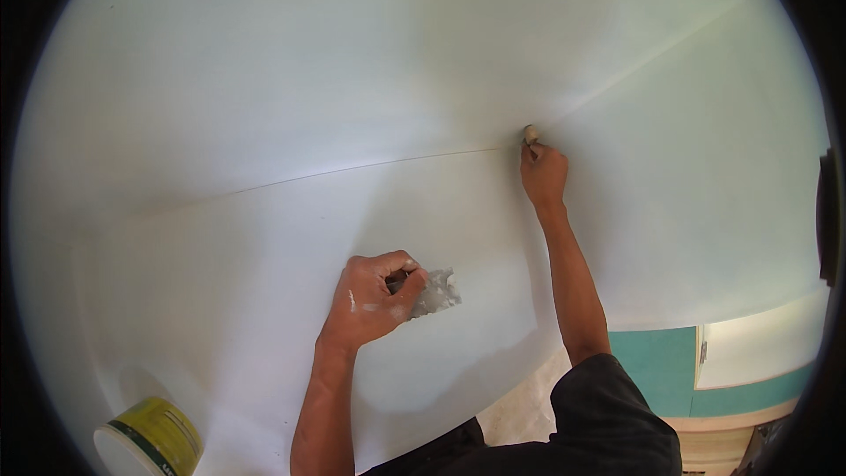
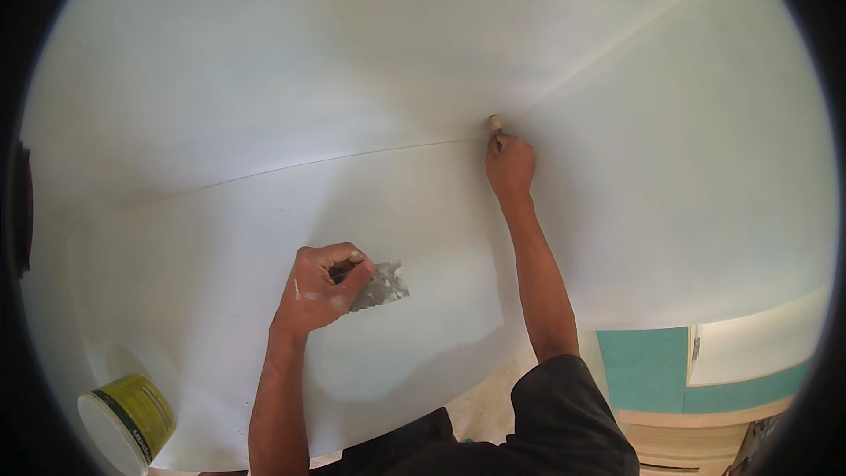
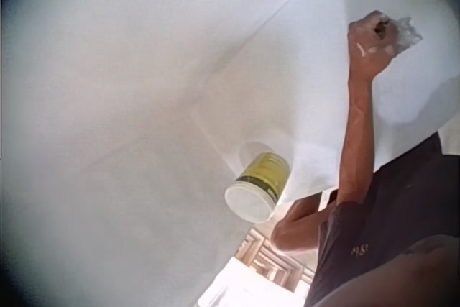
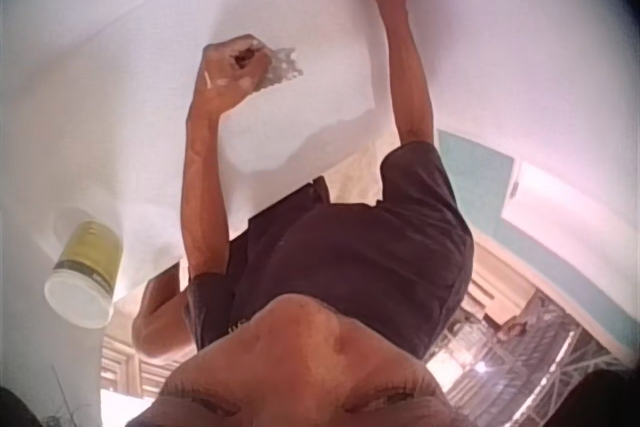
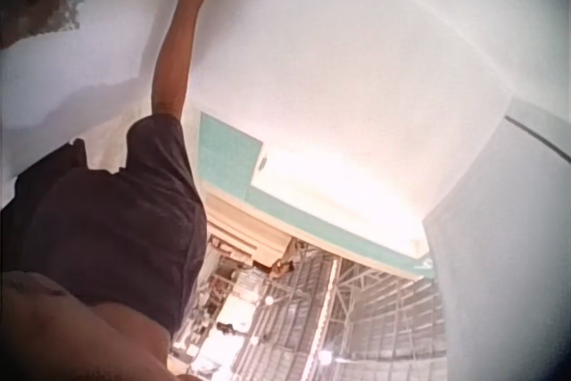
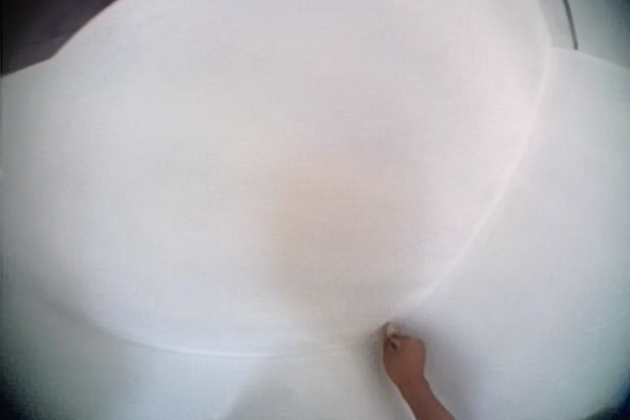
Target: The person applies white putty to the inside corner and seams of a white cabinet using a small metal scraper.
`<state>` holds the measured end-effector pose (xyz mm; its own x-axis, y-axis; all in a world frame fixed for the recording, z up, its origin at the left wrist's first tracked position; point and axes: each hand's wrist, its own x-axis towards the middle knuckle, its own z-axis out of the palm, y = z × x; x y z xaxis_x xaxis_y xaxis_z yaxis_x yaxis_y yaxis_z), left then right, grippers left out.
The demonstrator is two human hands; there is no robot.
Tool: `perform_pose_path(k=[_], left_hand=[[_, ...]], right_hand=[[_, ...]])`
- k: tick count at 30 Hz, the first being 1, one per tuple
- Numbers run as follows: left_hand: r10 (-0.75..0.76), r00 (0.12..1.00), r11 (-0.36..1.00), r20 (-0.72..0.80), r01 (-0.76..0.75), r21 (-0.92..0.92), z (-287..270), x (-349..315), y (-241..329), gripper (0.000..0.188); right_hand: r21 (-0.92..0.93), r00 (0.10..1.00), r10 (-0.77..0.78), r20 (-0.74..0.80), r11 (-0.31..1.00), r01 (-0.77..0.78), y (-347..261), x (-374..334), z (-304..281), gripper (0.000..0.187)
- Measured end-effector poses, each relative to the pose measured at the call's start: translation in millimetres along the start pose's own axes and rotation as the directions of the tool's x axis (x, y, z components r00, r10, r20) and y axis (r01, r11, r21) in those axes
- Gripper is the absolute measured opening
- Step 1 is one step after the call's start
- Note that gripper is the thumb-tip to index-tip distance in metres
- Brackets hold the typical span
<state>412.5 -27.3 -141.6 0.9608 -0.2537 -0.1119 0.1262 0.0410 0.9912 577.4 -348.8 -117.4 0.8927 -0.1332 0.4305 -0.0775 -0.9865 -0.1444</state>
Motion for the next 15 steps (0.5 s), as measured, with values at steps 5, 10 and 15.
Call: perform_pose_path(k=[5, 10, 15], left_hand=[[0.015, 1.000, 0.998, 0.003, -0.015, 0.060, 0.0, 1.4, 0.1, 0.011], [0.011, 1.000, 0.995, 0.001, -0.011, 0.099, -0.8, 1.5, 3.6, 0.011], [0.053, 0.998, 0.998, -0.029, -0.052, 0.041, 3.9, 3.2, -5.7, 0.017]], right_hand=[[-0.019, 0.992, -0.118, -0.046, 0.993, 0.117, 5.5, -5.2, 13.9, 0.019], [-0.024, 0.991, -0.133, -0.012, 0.991, 0.133, 1.0, -11.6, 30.6, 0.014], [-0.128, 0.982, -0.188, 0.005, 0.974, 0.187, -2.0, -14.9, 34.2, 0.013]])
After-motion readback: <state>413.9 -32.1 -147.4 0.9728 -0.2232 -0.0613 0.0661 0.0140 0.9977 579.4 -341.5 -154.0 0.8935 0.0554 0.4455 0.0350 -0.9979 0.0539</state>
